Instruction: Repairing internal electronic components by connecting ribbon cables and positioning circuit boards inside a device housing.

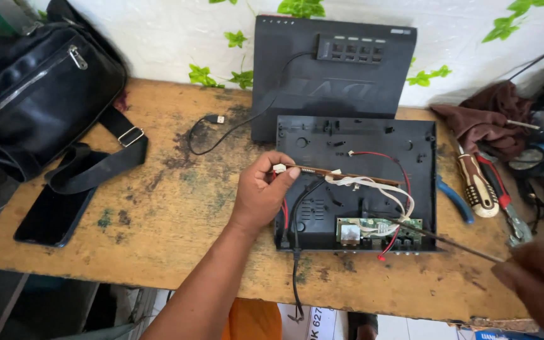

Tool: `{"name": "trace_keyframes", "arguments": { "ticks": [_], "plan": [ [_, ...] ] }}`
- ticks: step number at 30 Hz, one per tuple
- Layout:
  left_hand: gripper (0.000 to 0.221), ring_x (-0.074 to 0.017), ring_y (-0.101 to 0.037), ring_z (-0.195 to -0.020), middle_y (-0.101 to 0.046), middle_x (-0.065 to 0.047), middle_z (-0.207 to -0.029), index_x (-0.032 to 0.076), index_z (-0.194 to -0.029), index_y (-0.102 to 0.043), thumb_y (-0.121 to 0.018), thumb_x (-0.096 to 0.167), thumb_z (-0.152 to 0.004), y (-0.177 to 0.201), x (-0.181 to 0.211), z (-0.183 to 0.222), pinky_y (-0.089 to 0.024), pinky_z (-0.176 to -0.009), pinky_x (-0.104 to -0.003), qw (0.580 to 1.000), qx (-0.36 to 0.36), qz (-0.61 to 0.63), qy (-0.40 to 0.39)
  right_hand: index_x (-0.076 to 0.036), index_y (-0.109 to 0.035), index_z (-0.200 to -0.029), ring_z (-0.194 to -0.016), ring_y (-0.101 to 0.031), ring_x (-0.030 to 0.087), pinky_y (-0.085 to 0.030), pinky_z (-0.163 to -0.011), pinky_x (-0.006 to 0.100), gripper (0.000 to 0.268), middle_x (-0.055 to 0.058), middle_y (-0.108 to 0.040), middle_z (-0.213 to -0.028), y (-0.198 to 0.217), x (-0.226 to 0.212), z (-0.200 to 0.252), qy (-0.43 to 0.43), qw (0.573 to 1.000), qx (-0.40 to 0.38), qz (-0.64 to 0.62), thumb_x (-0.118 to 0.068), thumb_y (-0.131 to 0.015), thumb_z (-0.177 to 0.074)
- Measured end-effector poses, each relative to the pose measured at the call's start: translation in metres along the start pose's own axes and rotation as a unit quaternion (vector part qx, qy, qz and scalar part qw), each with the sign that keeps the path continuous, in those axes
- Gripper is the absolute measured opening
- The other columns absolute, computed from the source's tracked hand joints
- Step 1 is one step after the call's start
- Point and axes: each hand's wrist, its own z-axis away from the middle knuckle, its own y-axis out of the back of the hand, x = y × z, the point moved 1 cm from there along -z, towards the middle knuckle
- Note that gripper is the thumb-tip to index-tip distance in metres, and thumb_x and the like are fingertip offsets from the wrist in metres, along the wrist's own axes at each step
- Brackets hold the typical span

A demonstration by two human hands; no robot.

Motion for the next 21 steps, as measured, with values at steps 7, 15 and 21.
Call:
{"name": "trace_keyframes", "arguments": {
  "ticks": [7,15,21],
  "plan": [
    [0.014,-0.0074,-0.056,-0.075,-0.066,0.003,-0.089,0.011,-0.104,-0.071,-0.074,0.020,-0.094,0.000,0.003,-0.001,-0.050,-0.070,-0.024,1.000,-0.006,-0.008,-0.013,-0.011,-0.073,-0.114,-0.084,-0.070,0.025,-0.055,-0.087,0.037,0.044,0.008,-0.071,-0.090,-0.018,0.089,-0.004,0.100,0.994,-0.040,0.036,-0.027,-0.079,-0.073],
    [0.012,-0.0066,-0.055,-0.073,-0.065,0.005,-0.087,0.012,-0.103,-0.071,-0.074,0.019,-0.093,0.001,0.003,-0.001,-0.049,-0.069,-0.023,1.000,-0.007,-0.003,-0.007,-0.001,-0.061,-0.039,-0.037,-0.043,0.018,-0.025,-0.047,0.041,0.039,0.007,-0.041,-0.041,-0.035,0.122,-0.027,-0.001,0.981,-0.171,-0.093,-0.019,-0.069,-0.072],
    [0.012,-0.0068,-0.053,-0.071,-0.064,0.005,-0.083,0.013,-0.101,-0.071,-0.074,0.021,-0.093,0.000,0.004,0.001,-0.048,-0.066,-0.023,0.999,-0.002,-0.031,-0.016,0.004,-0.073,-0.122,-0.080,-0.082,0.034,-0.070,-0.074,0.038,0.054,0.023,-0.080,-0.099,-0.038,0.135,-0.025,-0.099,0.982,-0.107,0.123,-0.018,-0.088,-0.075]
  ]
}}
